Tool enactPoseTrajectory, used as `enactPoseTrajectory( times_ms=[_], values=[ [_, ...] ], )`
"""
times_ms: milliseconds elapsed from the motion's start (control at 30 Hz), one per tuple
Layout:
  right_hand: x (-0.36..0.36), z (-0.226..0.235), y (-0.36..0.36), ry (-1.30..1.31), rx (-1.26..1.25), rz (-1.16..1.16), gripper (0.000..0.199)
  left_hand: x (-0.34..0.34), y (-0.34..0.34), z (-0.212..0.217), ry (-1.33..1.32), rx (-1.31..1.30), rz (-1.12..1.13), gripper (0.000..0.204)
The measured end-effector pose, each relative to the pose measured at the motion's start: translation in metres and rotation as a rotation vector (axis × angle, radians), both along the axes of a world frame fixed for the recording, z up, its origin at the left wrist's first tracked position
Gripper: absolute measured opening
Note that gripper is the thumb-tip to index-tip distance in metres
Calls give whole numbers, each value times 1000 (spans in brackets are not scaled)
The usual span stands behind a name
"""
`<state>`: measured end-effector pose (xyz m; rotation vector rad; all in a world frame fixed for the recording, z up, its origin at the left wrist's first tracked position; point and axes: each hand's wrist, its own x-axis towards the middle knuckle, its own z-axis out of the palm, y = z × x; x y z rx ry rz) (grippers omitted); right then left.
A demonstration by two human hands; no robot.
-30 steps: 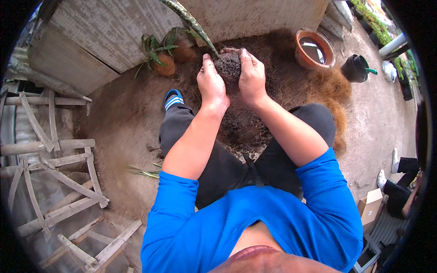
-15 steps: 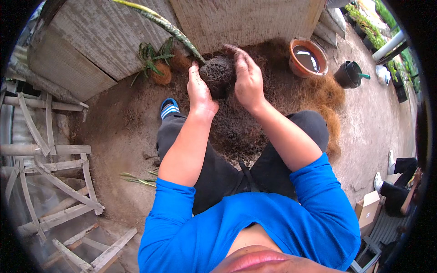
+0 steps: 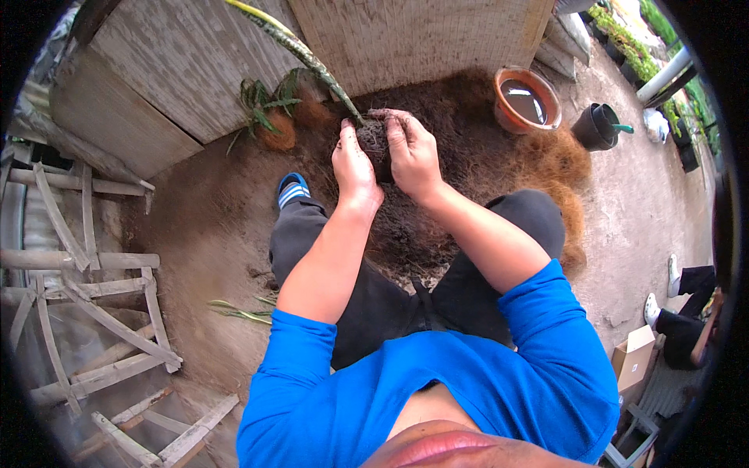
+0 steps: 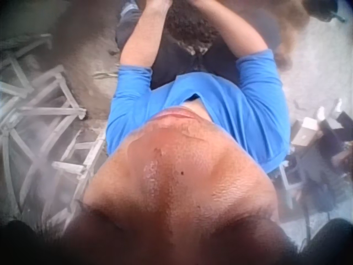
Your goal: The person sits on the ground and packs soil around the roots of a plant stem by hand. They then wrap the soil ball with a layer of coconut coir, pressing it firmly to secure the root ball.
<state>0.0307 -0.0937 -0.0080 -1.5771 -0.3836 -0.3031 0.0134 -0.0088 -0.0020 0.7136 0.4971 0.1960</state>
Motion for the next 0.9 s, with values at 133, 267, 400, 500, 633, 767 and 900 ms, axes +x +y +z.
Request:
enactPoseTrajectory(
  times_ms=[133,267,400,500,633,767,900],
  values=[
    [3,15,-1,-106,38,39,25,4,10,6,-75,-157,-157,40],
    [4,22,-2,-208,35,-24,26,3,13,18,-92,-205,-216,44],
    [0,24,0,-402,-188,-25,25,1,12,17,-80,-213,-196,42],
    [-3,17,4,-387,-130,-66,19,-2,10,14,-125,-127,-176,37],
    [-8,14,5,-345,-102,-57,15,-5,5,7,-86,-69,-113,38],
    [4,23,2,-227,-168,184,20,-3,22,8,-32,-136,-120,36],
    [37,24,-24,171,137,284,35,-5,43,29,25,-152,-128,40]
  ],
)
